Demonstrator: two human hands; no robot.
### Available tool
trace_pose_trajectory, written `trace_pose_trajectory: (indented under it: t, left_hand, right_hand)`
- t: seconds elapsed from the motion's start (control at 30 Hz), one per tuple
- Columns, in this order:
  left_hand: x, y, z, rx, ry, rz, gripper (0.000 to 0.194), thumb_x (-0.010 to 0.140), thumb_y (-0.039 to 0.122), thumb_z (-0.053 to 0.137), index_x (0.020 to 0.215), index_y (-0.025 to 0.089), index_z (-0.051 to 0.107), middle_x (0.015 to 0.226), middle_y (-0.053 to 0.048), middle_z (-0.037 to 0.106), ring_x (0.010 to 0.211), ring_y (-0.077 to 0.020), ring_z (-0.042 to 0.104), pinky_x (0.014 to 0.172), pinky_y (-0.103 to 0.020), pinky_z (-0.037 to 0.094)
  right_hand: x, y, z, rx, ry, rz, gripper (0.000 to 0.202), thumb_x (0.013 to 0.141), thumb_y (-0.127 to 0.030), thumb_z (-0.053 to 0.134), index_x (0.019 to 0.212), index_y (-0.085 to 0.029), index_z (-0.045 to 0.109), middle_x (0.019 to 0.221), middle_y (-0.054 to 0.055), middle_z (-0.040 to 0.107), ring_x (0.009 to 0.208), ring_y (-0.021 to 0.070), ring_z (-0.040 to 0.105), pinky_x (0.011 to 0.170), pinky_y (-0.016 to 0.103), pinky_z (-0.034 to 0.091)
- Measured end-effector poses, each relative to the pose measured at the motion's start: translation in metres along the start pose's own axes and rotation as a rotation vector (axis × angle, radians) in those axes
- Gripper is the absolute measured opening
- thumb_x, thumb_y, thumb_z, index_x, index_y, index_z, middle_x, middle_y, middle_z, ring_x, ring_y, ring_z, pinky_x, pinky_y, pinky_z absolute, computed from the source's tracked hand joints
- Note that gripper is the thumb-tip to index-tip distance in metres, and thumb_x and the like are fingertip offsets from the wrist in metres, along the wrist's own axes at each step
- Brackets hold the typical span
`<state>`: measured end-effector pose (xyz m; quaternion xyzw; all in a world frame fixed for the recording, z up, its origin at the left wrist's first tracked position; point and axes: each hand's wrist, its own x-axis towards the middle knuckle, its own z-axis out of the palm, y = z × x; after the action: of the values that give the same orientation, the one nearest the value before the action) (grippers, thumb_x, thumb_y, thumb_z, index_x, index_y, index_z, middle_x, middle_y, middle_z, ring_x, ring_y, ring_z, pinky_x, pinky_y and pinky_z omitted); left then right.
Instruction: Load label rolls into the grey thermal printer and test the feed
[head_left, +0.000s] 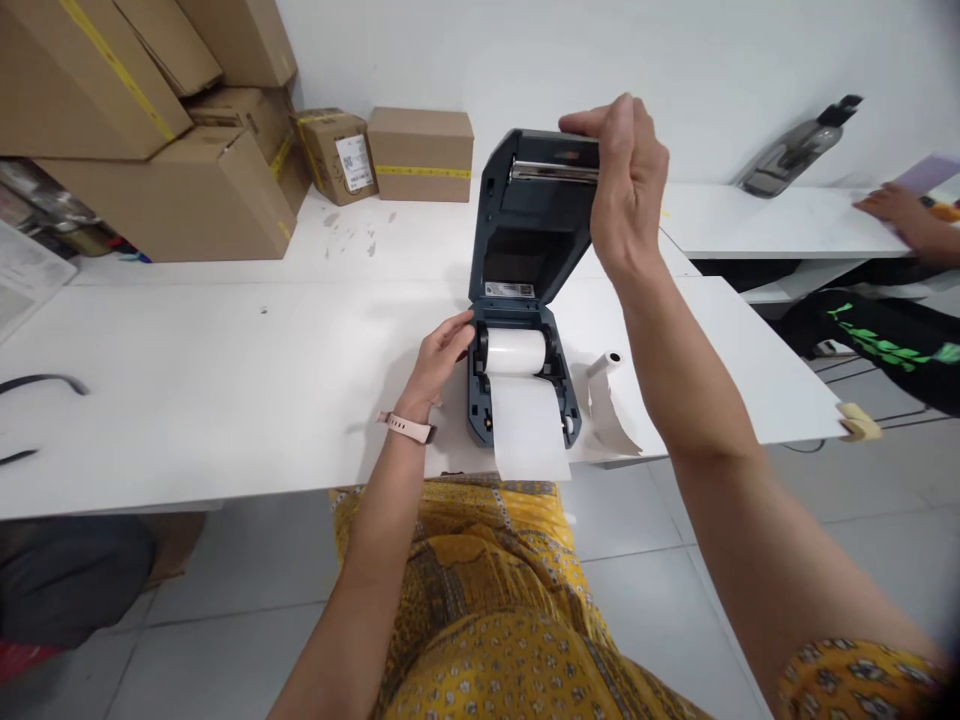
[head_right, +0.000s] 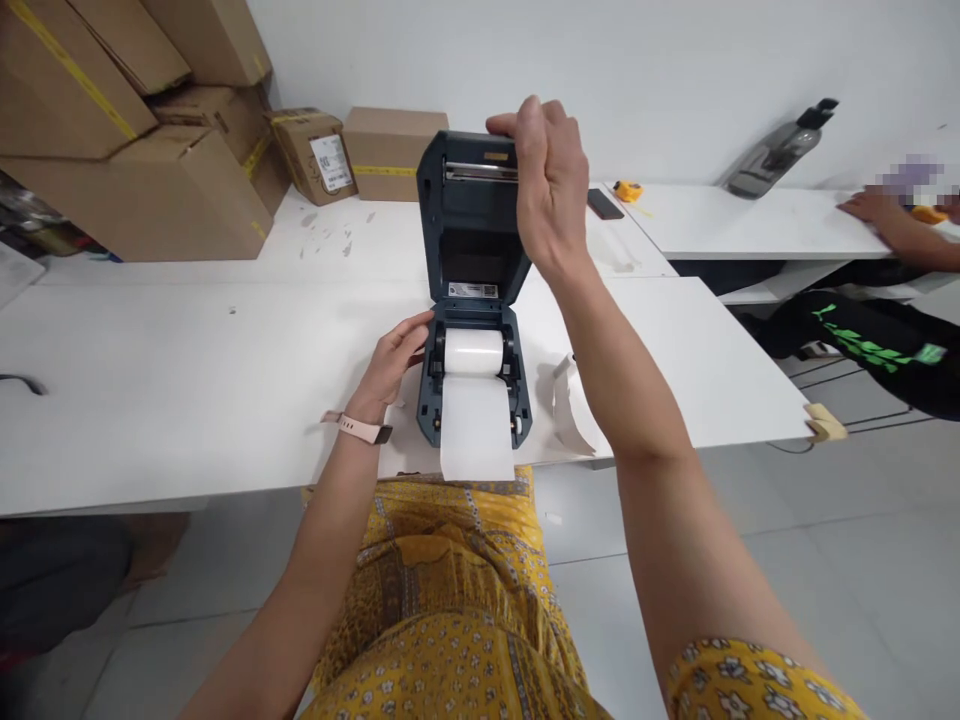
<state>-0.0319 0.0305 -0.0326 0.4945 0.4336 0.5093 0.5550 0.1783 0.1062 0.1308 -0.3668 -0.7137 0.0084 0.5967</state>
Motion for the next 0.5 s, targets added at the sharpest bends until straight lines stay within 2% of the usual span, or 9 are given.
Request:
trace_pose_trajectory:
  t: [0.1,0.17,0.23,0.33,0.4,0.47,0.5]
  left_hand:
    - [0.002,0.000,0.001,-0.111,0.102,-0.054,0.058,0.092,0.064,0.060,0.132,0.022,0.069,0.146,-0.014,0.066,0.130,-0.0304,0.067,0.109,-0.046,0.053]
    - [0.003,-0.001,0.000,-0.151,0.205,-0.034,0.058,0.094,0.065,0.055,0.131,0.022,0.068,0.145,-0.015,0.067,0.129,-0.0304,0.068,0.109,-0.046,0.053]
    - [0.002,0.001,-0.002,-0.125,0.350,0.063,0.057,0.095,0.066,0.052,0.132,0.024,0.066,0.146,-0.013,0.066,0.134,-0.0292,0.065,0.111,-0.045,0.052]
    - [-0.004,0.017,-0.005,0.012,0.535,0.260,0.057,0.096,0.067,0.048,0.134,0.027,0.063,0.151,-0.009,0.062,0.144,-0.0257,0.055,0.116,-0.042,0.047]
    - [-0.010,0.036,-0.002,0.131,0.574,0.399,0.060,0.098,0.071,0.045,0.135,0.028,0.062,0.152,-0.008,0.059,0.148,-0.0237,0.050,0.120,-0.040,0.043]
    - [-0.016,0.059,0.007,0.250,0.535,0.560,0.062,0.099,0.072,0.042,0.138,0.027,0.060,0.153,-0.007,0.058,0.149,-0.0233,0.047,0.126,-0.041,0.036]
    - [-0.018,0.069,0.014,0.310,0.476,0.640,0.063,0.100,0.072,0.041,0.139,0.027,0.060,0.153,-0.007,0.057,0.150,-0.0240,0.045,0.129,-0.042,0.032]
  right_hand:
    - [-0.044,-0.029,-0.017,-0.038,0.031,-0.115,0.047,0.111,-0.049,0.033,0.113,-0.032,0.077,0.114,0.003,0.074,0.118,0.0216,0.067,0.108,0.046,0.053]
    - [-0.084,-0.047,-0.032,-0.061,0.016,-0.141,0.041,0.111,-0.036,0.036,0.119,-0.033,0.076,0.124,0.002,0.074,0.125,0.0210,0.066,0.113,0.047,0.051]
    - [-0.129,-0.060,-0.045,-0.059,0.001,-0.209,0.039,0.110,-0.030,0.037,0.122,-0.034,0.074,0.129,0.000,0.074,0.125,0.0227,0.067,0.119,0.053,0.045]
    - [-0.189,-0.070,-0.059,-0.059,-0.117,-0.258,0.041,0.108,-0.032,0.035,0.130,-0.030,0.070,0.126,0.005,0.076,0.122,0.0257,0.071,0.112,0.054,0.051]
    - [-0.211,-0.073,-0.066,-0.047,-0.187,-0.236,0.042,0.108,-0.032,0.034,0.130,-0.027,0.070,0.120,0.007,0.079,0.115,0.0254,0.074,0.105,0.051,0.054]
    - [-0.213,-0.075,-0.069,-0.017,-0.242,-0.156,0.043,0.109,-0.034,0.033,0.124,-0.026,0.073,0.110,0.007,0.081,0.105,0.0235,0.075,0.096,0.046,0.056]
    - [-0.206,-0.076,-0.068,0.007,-0.275,-0.073,0.045,0.110,-0.038,0.032,0.118,-0.026,0.075,0.103,0.006,0.081,0.099,0.0223,0.075,0.091,0.043,0.056]
